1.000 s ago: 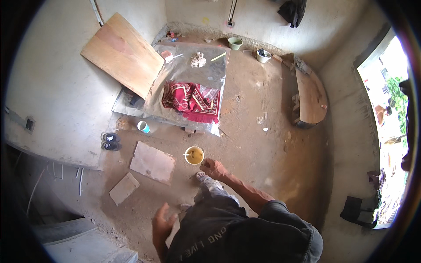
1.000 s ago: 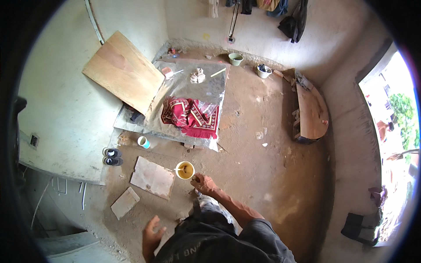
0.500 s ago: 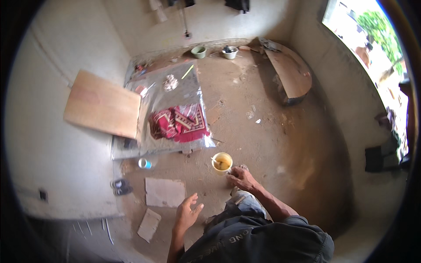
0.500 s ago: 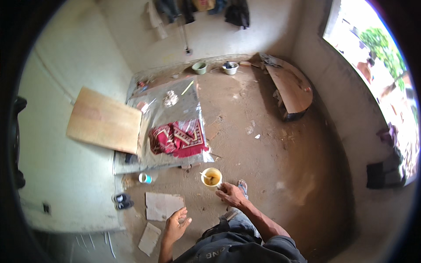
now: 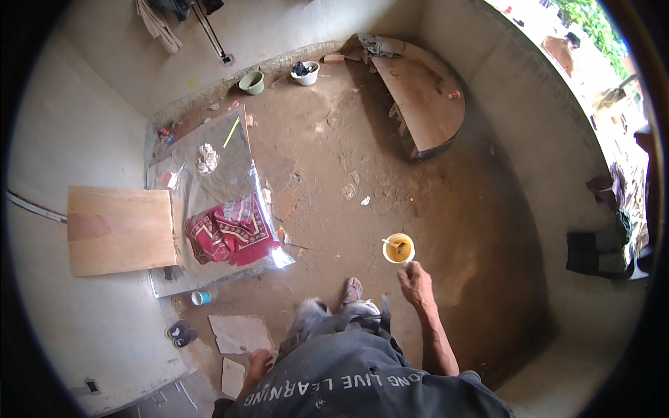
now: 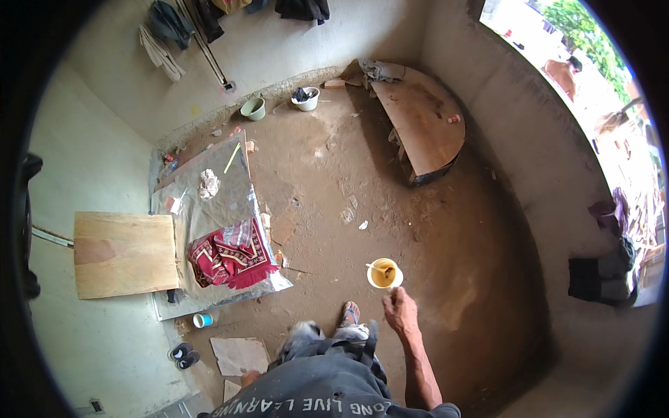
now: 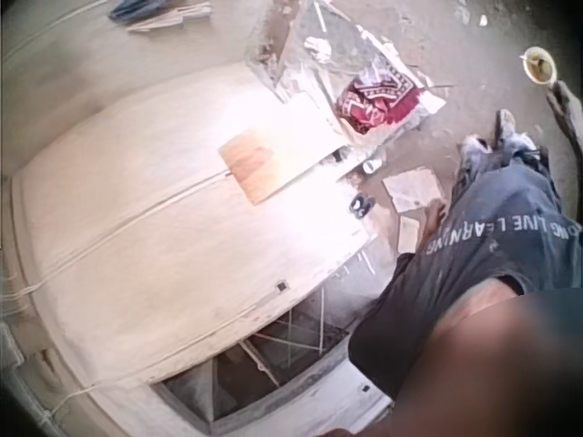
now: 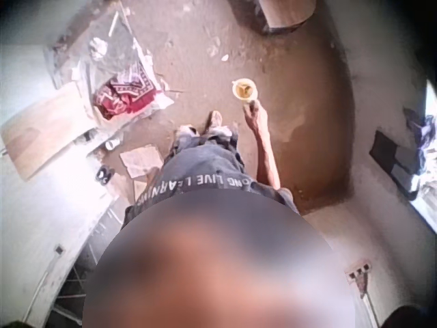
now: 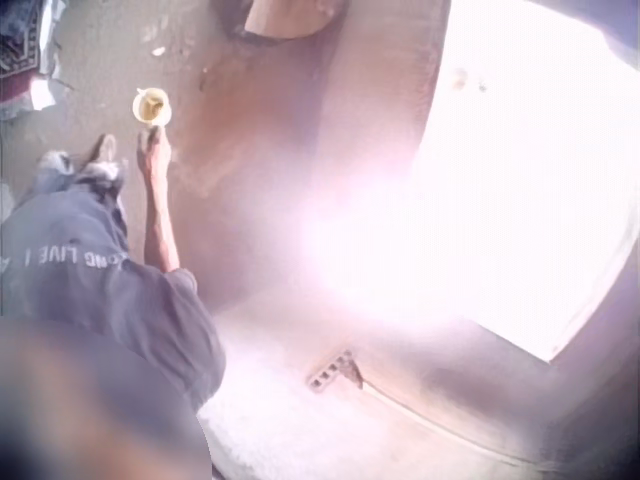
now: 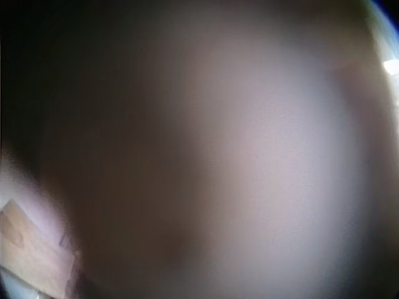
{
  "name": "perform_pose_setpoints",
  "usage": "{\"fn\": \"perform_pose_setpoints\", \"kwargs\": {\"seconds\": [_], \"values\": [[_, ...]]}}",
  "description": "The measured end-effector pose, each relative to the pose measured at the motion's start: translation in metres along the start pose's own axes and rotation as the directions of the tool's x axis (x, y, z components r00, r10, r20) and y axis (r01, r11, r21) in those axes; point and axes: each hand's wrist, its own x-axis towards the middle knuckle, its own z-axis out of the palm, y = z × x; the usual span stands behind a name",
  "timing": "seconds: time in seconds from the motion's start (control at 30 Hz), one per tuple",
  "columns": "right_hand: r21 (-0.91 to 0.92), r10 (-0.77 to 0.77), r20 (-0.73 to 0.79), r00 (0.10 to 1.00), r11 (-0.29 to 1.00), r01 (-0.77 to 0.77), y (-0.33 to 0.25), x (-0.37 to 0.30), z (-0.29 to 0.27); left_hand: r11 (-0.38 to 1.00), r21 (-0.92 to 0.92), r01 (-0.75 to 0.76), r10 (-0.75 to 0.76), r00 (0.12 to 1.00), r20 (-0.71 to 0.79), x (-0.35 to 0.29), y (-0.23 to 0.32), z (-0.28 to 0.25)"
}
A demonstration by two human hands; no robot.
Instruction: The person removes a beige tote bag from a wall hook, places it on a wooden surface, and opens a black plastic bag inside it. They pour a white granular substance from a small plastic bag into a cup, then place the small bag into the black plastic bag and close it. The tote bag is returned to the wall hook. The person then picks up a pair of grey pants and holds them up.
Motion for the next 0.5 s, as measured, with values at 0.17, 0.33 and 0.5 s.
{"fn": "perform_pose_setpoints", "kwargs": {"seconds": [0.17,0.33,0.5], "values": [[0.095,0.176,-0.132,0.975,0.982,-0.164,0.012,0.073,-0.015,0.981,-0.148,0.123,-0.11,0.99,0.088,0.0,0.018,0.026],[0.063,0.203,-0.154,0.967,0.979,-0.195,-0.003,0.169,0.001,0.976,-0.204,0.074,-0.049,0.991,0.127,0.059,0.143,0.075],[0.368,0.356,-0.094,0.93,0.88,-0.299,-0.05,0.306,0.011,0.976,-0.218,-0.03,0.037,0.999,0.03,0.145,0.374,0.138]]}}
